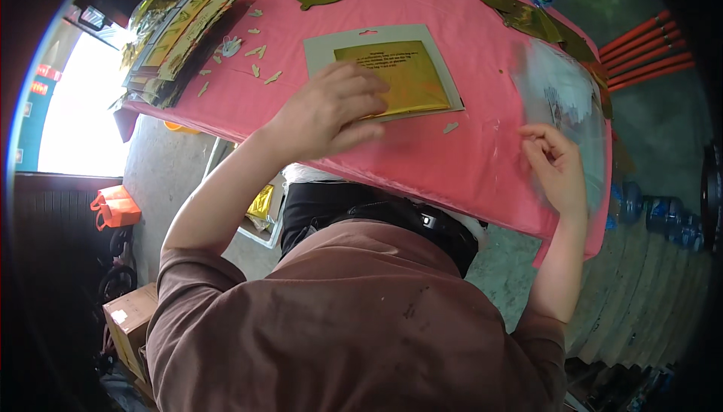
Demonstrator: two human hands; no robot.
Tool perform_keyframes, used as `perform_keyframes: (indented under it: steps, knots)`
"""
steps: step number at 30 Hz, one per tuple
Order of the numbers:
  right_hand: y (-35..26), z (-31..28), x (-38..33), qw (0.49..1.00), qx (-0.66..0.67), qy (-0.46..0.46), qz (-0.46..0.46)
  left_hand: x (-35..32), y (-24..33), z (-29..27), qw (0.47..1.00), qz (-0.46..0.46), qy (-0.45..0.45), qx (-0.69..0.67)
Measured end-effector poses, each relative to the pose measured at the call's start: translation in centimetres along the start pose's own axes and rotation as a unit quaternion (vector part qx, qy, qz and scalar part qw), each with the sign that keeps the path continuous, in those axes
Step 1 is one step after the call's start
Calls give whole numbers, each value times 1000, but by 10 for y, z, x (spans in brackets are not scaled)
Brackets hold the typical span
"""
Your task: Folding gold-colored square paper sheets into smaller packages at a workstation.
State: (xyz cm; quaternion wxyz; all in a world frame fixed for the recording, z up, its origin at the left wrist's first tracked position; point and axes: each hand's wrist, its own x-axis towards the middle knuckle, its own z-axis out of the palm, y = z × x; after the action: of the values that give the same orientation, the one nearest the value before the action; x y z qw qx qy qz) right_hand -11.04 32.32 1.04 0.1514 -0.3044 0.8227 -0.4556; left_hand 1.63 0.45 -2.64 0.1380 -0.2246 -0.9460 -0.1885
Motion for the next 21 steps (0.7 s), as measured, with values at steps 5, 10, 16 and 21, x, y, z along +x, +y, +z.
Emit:
perform_keyframes:
  steps: [5, 10, 16, 21]
  knots:
    - [10, 6, 1, 990, -140, 0, -34, -25, 28, -7, 1000, -23, -14, -7]
    - [3, 31, 3, 987, -117, -79, -76, -38, 25, -10, 987, -74, 55, -129]
    - [-12, 60, 28, 979, -85, -69, -174, -40, 25, -6, 984, -85, 135, -78]
    - [11, 68, 57, 973, -70, -90, -200, -45, 28, 2, 971, -151, 168, -81]
